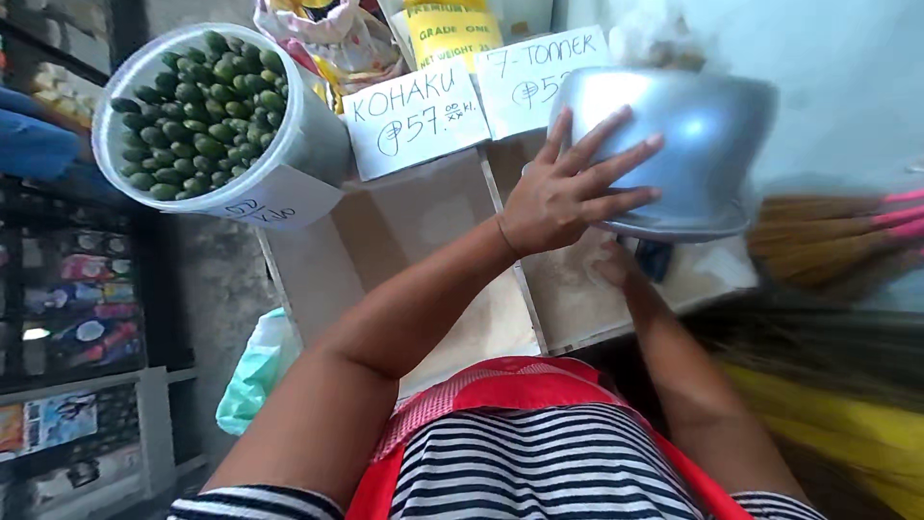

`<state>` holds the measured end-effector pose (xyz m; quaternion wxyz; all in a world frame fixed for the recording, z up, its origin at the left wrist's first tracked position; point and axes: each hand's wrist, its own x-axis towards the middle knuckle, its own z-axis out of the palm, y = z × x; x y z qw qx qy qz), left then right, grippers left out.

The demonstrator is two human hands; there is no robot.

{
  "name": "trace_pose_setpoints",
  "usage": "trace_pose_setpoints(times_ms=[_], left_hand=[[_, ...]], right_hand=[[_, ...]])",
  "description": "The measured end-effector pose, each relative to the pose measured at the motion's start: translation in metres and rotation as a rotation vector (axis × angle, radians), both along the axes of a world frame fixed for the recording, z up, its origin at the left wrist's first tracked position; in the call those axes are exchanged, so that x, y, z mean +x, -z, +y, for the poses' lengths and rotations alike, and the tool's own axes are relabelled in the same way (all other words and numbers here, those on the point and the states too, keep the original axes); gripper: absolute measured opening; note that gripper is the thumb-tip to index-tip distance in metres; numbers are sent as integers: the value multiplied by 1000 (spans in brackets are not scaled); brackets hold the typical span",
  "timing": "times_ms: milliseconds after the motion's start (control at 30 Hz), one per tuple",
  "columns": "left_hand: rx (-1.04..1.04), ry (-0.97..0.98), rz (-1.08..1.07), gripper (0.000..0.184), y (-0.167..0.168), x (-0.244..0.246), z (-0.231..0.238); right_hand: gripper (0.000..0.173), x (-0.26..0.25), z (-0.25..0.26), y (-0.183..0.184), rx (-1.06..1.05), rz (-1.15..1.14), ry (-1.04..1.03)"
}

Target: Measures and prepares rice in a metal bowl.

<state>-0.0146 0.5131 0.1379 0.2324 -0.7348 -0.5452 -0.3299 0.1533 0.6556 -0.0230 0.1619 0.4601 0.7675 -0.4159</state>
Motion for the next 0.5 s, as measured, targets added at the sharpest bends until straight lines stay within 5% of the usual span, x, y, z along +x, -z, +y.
trace_pose_setpoints(times_ms=[167, 267, 367, 500], left_hand=[[-8, -9, 24, 42, -6, 0, -10], [9, -64, -199, 37, -8, -2, -34], [20, -187, -509, 35, -11, -12, -85], [107, -380, -895, 38, -5, -22, -198]], right_hand=[[64, 3, -7, 3, 40, -122, -92], [58, 6, -14, 10, -116, -23, 47], [48, 3, -31, -12, -360, 175, 198], [41, -22, -67, -36, -510, 342, 142]])
